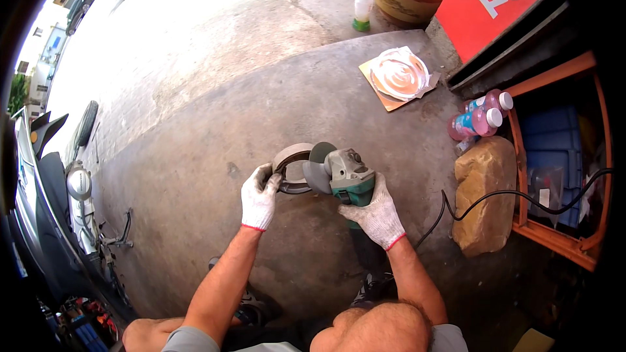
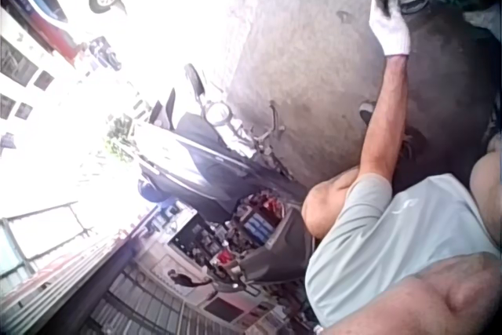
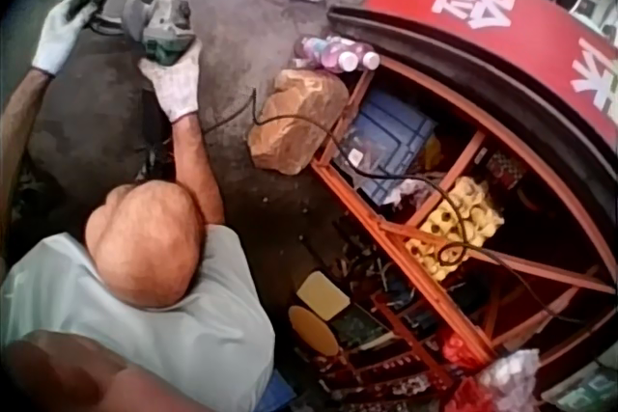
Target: The person holds a motorcycle brake shoe with both hands and uses a hand-held angle grinder to sand its inner surface.
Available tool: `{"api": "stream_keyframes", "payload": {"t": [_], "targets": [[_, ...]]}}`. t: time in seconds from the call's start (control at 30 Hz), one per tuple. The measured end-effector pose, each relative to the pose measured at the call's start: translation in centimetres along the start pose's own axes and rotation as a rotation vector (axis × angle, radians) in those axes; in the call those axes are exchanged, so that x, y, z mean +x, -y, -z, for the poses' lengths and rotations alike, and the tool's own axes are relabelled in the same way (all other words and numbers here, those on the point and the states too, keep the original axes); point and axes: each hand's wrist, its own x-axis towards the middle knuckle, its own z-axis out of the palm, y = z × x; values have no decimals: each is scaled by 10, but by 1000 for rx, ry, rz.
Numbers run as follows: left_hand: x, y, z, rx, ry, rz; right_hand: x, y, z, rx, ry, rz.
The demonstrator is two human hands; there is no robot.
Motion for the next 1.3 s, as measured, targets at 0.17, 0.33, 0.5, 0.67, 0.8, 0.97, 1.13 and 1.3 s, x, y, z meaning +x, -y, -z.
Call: {"api": "stream_keyframes", "payload": {"t": [0.17, 0.33, 0.5, 0.67, 0.8, 0.97, 1.13, 1.3], "targets": [[1, -15, 5, 177, -19, -63, -3, 23, 0, -121, 21, 9], [6, -23, 8, 337, -22, -193, -5, 35, 1, -269, 36, 27], [9, -27, 11, 497, 33, -311, -4, 39, 1, -342, 65, 65], [11, -36, 13, 600, 83, -351, -2, 42, 0, -434, 87, 85], [12, -38, 16, 678, 111, -380, -1, 47, -2, -524, 102, 81], [14, -48, 17, 721, 131, -409, -1, 54, -1, -558, 107, 104], [14, -53, 22, 731, 139, -383, -1, 53, -6, -569, 102, 116], [14, -43, 23, 559, 85, -265, -6, 36, -1, -314, 44, 97]]}}
